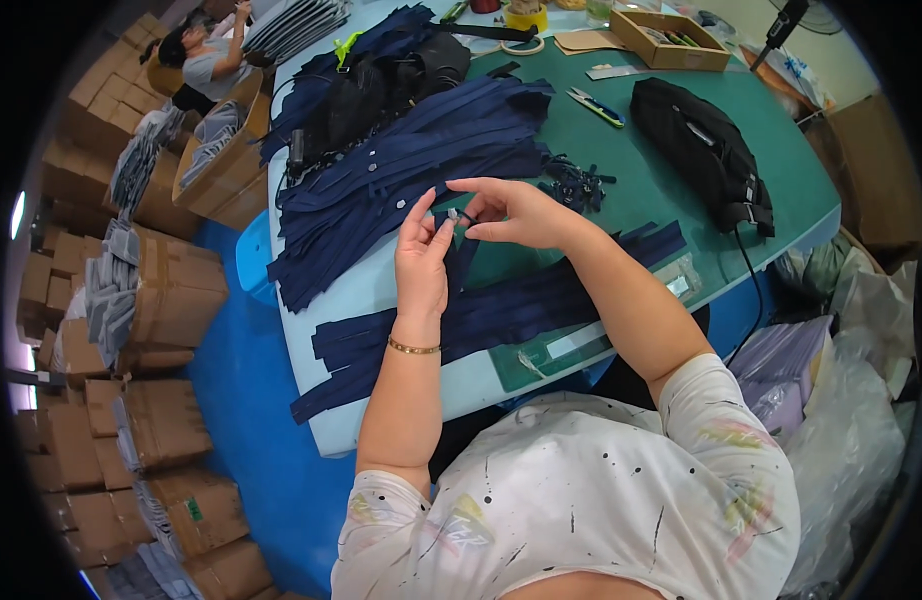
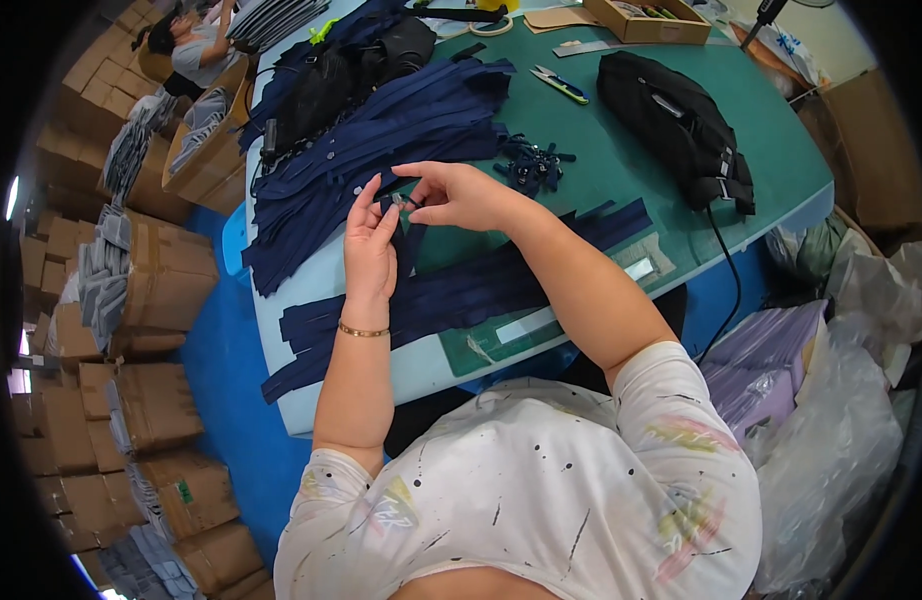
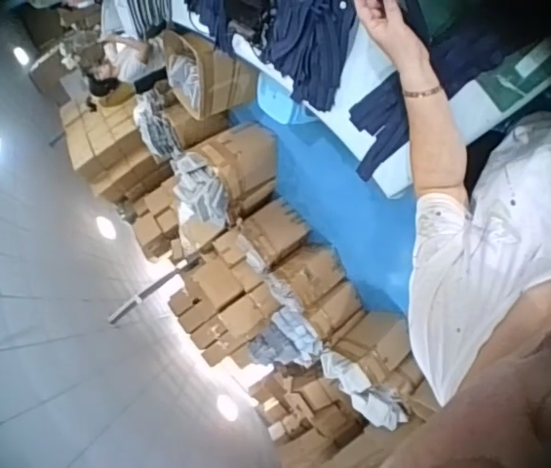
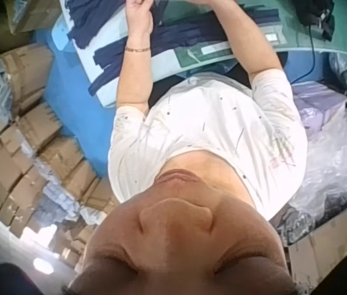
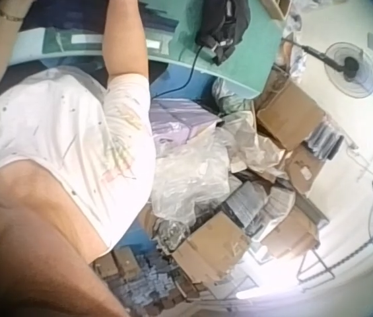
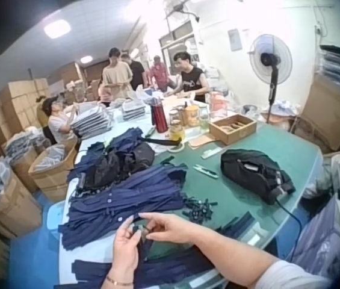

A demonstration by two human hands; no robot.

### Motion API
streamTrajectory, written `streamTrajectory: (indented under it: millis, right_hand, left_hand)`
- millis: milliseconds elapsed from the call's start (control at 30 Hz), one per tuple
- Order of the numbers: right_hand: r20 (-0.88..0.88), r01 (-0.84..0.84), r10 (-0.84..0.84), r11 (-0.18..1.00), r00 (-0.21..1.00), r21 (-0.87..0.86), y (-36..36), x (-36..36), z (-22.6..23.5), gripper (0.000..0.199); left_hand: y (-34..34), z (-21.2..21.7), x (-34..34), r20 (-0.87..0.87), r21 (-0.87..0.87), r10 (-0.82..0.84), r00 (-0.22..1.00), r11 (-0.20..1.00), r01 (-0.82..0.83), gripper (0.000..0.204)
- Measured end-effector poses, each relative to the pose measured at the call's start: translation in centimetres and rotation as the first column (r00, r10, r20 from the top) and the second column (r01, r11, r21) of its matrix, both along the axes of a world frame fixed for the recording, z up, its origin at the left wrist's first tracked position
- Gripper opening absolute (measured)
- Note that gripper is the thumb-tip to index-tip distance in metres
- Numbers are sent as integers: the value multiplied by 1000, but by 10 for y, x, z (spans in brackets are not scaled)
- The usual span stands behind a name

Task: The recorder is manually attaching plastic adjusters or sliders onto small fabric straps at a production table.

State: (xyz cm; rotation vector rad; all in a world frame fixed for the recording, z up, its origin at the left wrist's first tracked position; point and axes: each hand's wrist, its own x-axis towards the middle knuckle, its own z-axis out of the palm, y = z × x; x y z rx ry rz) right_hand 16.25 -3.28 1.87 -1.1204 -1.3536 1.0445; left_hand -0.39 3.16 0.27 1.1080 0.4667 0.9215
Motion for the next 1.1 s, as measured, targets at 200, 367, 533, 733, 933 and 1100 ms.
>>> streamTrajectory:
  millis: [200,367,533,733,933,1100]
  right_hand:
    - [143,238,-248,968,958,81,3,-1,2,32]
    - [142,247,-254,967,957,68,14,-5,-19,21]
    - [-7,303,-317,912,948,-276,11,-6,-11,44]
    - [-184,220,-300,907,936,-360,6,-13,-8,39]
    - [-197,267,-288,955,937,-129,7,-24,-10,24]
    - [-352,326,-282,943,892,71,10,-33,-7,14]
  left_hand:
    - [4,-4,-3,-10,-23,-65,998,998,65,28]
    - [5,-6,-3,110,-186,-169,979,964,188,26]
    - [8,-2,-6,98,-217,-30,995,975,50,26]
    - [10,-4,-3,22,-65,76,997,995,-74,24]
    - [14,-4,-6,88,-156,118,989,982,-104,21]
    - [24,-4,-16,259,-302,-120,958,932,199,20]
